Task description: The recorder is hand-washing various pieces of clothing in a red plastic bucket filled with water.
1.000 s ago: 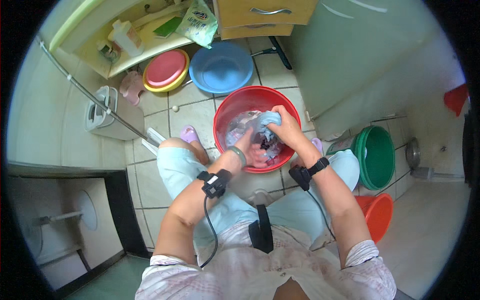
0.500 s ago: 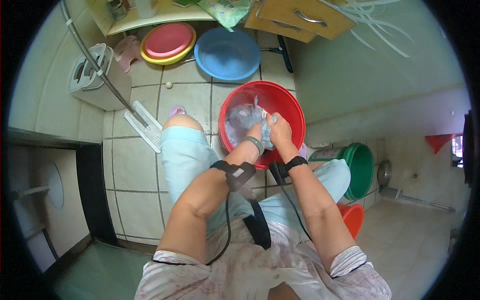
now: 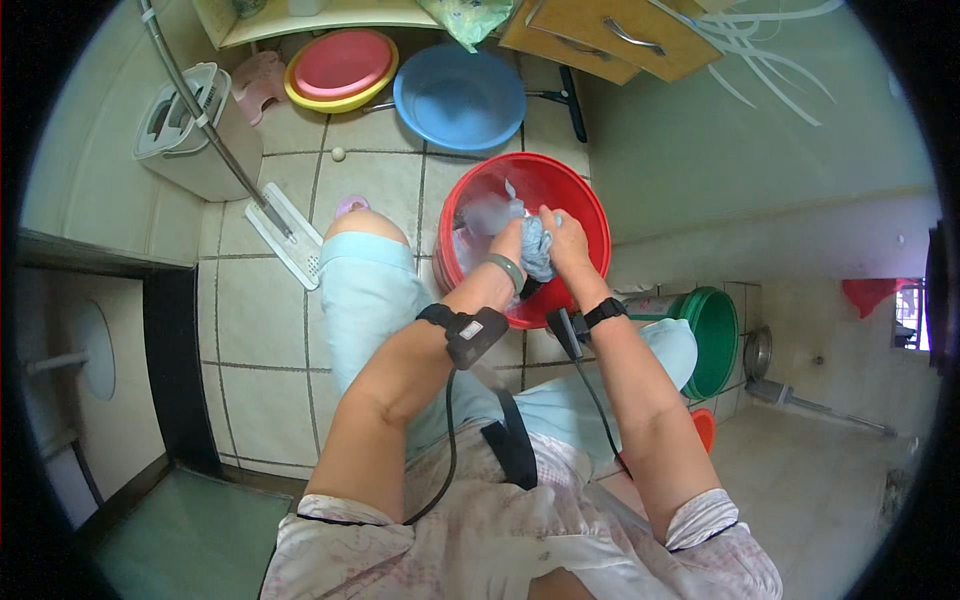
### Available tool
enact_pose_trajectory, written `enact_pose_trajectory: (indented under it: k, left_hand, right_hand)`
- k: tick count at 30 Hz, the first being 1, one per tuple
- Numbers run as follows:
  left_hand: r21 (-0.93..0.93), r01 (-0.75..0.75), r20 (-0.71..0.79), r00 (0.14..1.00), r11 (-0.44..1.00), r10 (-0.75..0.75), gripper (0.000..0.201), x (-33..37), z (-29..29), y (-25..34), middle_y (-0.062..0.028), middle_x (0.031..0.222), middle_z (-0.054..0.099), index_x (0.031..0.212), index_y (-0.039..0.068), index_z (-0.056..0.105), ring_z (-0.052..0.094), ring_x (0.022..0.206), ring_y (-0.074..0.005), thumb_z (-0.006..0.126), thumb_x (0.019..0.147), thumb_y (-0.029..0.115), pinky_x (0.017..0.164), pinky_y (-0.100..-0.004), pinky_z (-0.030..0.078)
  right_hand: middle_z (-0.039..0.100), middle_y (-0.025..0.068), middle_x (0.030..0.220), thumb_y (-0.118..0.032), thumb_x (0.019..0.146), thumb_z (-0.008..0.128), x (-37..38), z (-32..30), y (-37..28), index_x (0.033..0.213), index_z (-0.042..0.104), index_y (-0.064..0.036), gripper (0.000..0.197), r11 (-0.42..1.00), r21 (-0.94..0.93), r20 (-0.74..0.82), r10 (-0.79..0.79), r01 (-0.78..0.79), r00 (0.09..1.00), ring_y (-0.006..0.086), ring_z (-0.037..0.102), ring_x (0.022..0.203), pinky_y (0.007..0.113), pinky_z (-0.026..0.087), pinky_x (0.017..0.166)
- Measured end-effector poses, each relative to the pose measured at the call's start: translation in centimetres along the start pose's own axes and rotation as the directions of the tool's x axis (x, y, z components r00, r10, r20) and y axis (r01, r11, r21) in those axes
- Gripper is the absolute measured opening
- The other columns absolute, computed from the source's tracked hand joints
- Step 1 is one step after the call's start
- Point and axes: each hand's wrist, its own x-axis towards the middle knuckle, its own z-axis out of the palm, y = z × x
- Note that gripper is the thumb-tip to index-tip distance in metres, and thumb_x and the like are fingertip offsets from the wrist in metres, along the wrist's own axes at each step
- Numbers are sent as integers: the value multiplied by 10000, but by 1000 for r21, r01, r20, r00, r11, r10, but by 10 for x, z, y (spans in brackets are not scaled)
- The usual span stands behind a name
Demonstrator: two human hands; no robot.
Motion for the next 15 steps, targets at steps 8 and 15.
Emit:
enact_pose_trajectory:
  k: [8, 15]
  left_hand:
    - [-137, 519, -73, 844, 844, -531, 584, -64, 49, 25, -135, 1220, 516, 1181, 179, 503, 452, 1164, -300, 490, 795, 616, 968, -546, 310]
    - [-58, 378, 296, 890, 924, -346, 310, -30, 22, 8, -96, 915, 649, 955, 72, 599, 621, 850, -251, 511, 884, 360, 789, -372, 490]
  right_hand:
    - [611, 70, 861, -241, 887, 534, -19, -33, -20, 942, 580, -8, 244, 931, 318, -45, -175, 180, 984, 142, 550, 829, 288, 440, 768]
    - [570, 172, 776, -192, 897, 490, -62, -13, -33, 868, 562, -5, 203, 975, 83, -76, -198, 204, 977, 247, 579, 715, 327, 455, 684]
